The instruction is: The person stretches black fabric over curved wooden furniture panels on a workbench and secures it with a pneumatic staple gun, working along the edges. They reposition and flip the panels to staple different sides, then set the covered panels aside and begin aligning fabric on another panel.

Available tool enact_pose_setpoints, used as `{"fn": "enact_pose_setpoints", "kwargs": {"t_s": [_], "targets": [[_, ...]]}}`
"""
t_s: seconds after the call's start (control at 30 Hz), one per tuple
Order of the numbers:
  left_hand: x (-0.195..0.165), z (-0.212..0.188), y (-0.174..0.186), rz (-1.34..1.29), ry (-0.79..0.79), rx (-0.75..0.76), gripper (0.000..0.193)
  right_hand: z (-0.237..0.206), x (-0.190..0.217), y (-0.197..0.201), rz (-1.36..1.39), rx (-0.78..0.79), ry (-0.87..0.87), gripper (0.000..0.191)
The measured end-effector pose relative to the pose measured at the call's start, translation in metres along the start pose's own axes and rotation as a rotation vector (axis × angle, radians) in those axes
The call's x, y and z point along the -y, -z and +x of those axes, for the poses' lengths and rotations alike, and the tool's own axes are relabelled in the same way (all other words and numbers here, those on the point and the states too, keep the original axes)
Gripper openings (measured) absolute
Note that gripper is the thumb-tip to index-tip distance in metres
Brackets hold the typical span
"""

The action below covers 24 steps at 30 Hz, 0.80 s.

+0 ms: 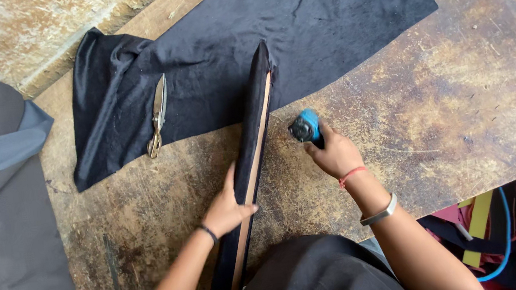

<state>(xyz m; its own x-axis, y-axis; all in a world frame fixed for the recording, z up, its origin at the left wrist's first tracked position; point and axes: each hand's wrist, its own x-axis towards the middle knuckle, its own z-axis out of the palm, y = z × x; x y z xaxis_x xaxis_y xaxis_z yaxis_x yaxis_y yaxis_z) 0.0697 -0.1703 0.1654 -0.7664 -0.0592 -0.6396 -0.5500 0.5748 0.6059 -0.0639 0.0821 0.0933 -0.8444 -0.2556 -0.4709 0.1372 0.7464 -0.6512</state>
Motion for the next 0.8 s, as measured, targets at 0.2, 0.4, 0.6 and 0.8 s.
{"fn": "enact_pose_setpoints", "kwargs": {"t_s": [0.2,0.4,0.6,0.8], "targets": [[0.004,0.0,0.002,0.154,0.185,-0.309,0.082,0.001,-0.016,-0.009,-0.237,-0.254,0.216,0.065],[-0.034,0.069,0.034,0.142,-0.115,-0.489,0.068,0.014,0.041,-0.048,0.567,0.149,0.104,0.037],[-0.032,0.068,0.029,0.193,-0.313,-0.264,0.09,0.024,0.091,-0.066,1.127,0.342,-0.17,0.022],[0.023,0.01,0.023,-0.582,-0.548,0.093,0.092,0.025,0.08,-0.066,1.213,0.277,-0.183,0.016]]}}
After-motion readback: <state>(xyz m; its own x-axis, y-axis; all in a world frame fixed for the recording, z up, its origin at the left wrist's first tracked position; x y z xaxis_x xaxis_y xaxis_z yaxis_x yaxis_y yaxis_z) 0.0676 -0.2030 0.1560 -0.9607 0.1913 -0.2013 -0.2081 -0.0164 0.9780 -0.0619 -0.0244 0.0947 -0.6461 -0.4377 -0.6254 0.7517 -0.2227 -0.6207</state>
